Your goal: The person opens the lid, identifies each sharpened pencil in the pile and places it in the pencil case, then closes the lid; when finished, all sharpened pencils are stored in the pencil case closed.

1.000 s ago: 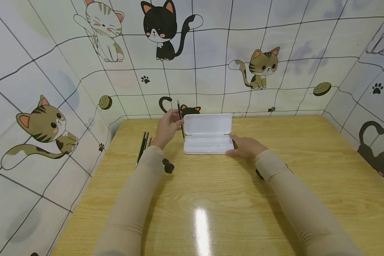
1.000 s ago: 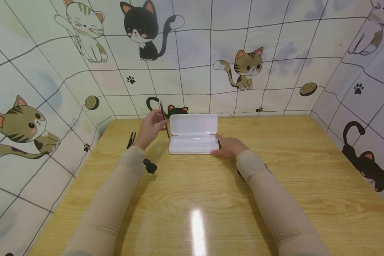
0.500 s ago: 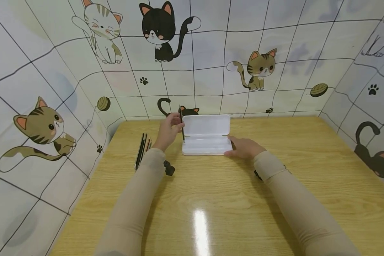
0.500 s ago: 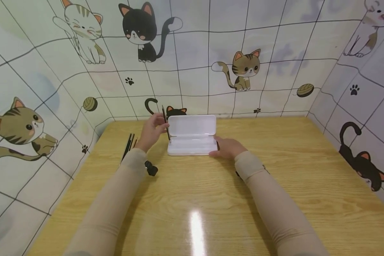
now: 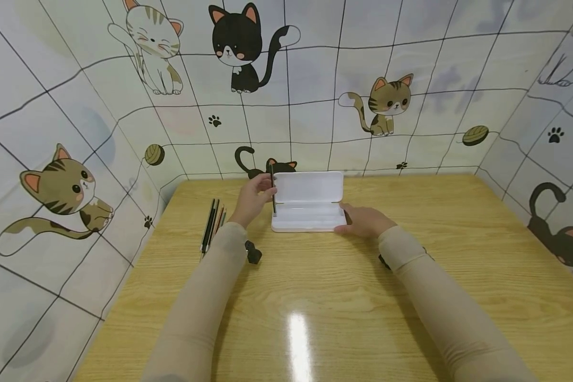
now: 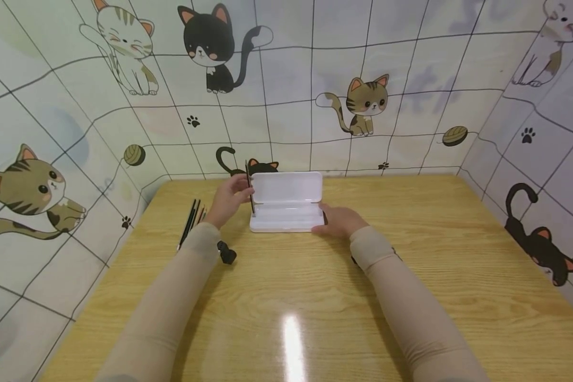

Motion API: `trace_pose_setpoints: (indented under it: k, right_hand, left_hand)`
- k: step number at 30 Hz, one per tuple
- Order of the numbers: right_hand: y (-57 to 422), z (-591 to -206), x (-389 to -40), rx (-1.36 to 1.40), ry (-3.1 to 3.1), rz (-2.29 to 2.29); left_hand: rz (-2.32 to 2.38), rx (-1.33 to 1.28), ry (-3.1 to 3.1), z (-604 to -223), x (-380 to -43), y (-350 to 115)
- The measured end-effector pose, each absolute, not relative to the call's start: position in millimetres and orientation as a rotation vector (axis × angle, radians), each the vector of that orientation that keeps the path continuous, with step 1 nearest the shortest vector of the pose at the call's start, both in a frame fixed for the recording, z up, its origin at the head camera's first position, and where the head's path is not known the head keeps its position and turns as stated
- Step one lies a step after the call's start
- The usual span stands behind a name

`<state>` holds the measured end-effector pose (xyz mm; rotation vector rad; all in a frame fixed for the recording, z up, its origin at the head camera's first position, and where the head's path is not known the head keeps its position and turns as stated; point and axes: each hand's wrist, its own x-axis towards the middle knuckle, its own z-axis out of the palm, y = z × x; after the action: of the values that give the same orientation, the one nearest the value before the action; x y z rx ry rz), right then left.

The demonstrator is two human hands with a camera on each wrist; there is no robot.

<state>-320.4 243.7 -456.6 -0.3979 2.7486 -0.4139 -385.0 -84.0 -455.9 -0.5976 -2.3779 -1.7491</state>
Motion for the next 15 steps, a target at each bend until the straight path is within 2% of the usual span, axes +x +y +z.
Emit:
trace_pose_setpoints:
  k: [15]
  right_hand:
    - [243,-456,-318,-0.380,2.750,-0.432]
  left_hand:
    - [-1.481,-0.639,-2.480,-456,-384,-66]
